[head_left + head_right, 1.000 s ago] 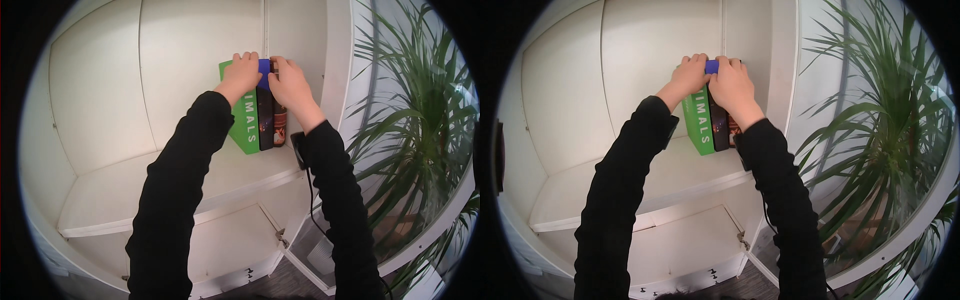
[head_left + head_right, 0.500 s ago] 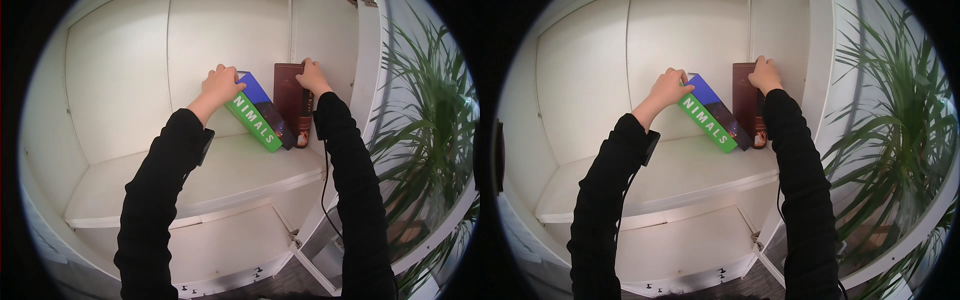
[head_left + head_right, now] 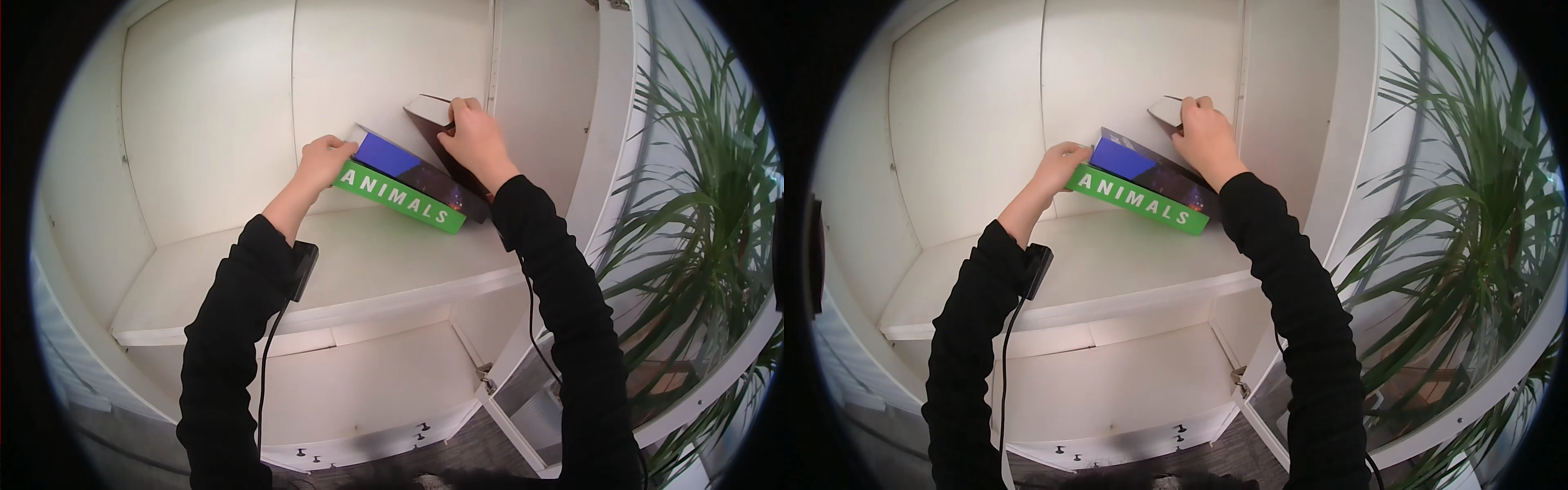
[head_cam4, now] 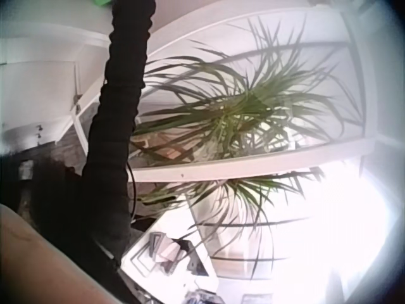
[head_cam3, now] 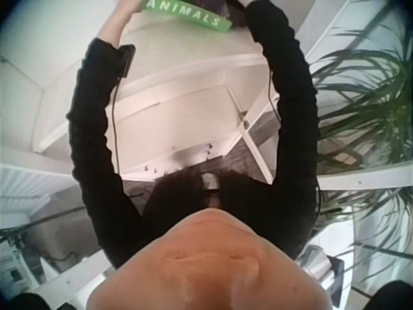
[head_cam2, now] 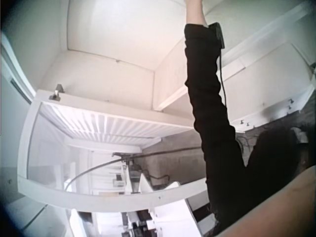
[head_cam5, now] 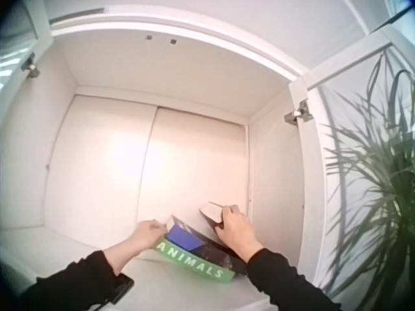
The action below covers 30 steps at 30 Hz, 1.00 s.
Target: The person organizes office materials by removing papers from blue folders and placing them on a desk. They then take framed certificates and several books from a white cabinet and place them on the desk. Finally, they sort through a purple folder and a black folder, arranging the contents on the desk.
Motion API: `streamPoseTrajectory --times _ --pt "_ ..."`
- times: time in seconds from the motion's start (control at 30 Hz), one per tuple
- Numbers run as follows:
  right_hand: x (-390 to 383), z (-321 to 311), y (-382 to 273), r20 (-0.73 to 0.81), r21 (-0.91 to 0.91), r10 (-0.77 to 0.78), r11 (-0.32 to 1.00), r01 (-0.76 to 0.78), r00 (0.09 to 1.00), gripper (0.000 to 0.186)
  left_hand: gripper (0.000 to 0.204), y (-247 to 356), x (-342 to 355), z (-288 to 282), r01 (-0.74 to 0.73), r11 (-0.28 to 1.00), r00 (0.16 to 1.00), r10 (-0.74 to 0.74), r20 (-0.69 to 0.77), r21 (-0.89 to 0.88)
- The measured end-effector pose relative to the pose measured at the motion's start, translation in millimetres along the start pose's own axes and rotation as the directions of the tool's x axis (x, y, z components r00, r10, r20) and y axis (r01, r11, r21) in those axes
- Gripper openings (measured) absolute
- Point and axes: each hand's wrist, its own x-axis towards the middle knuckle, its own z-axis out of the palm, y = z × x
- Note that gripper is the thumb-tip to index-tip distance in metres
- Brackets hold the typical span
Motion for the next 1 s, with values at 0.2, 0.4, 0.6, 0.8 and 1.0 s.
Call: streamPoseTrajectory --times 0.2,0.4,0.6,0.8,1.0 --pt "-27 12 -29 -0.084 0.037 -0.260 0.964 0.264 0.962 0.023 0.071 5 -16 -18 0.182 0.941 0.982 -0.187 0.011 -0.284" --pt "-47 20 -60 -0.027 0.029 -0.396 0.918 0.396 0.918 0.025 0.081 -22 -28 -28 0.407 0.895 0.913 -0.390 0.123 -0.183" --pt "-59 -2 -85 -0.127 0.080 -0.506 0.852 0.518 0.853 0.022 0.075 -42 -32 -30 0.504 0.858 0.829 -0.449 0.332 -0.098" --pt "-68 -11 -94 -0.117 0.103 -0.504 0.851 0.516 0.856 0.022 0.061 -49 -31 -32 0.545 0.830 0.796 -0.471 0.382 -0.113" --pt "-75 -44 -90 -0.154 0.264 -0.345 0.889 0.375 0.926 0.026 0.060 -45 -43 -64 0.528 0.846 0.818 -0.482 0.313 -0.078"
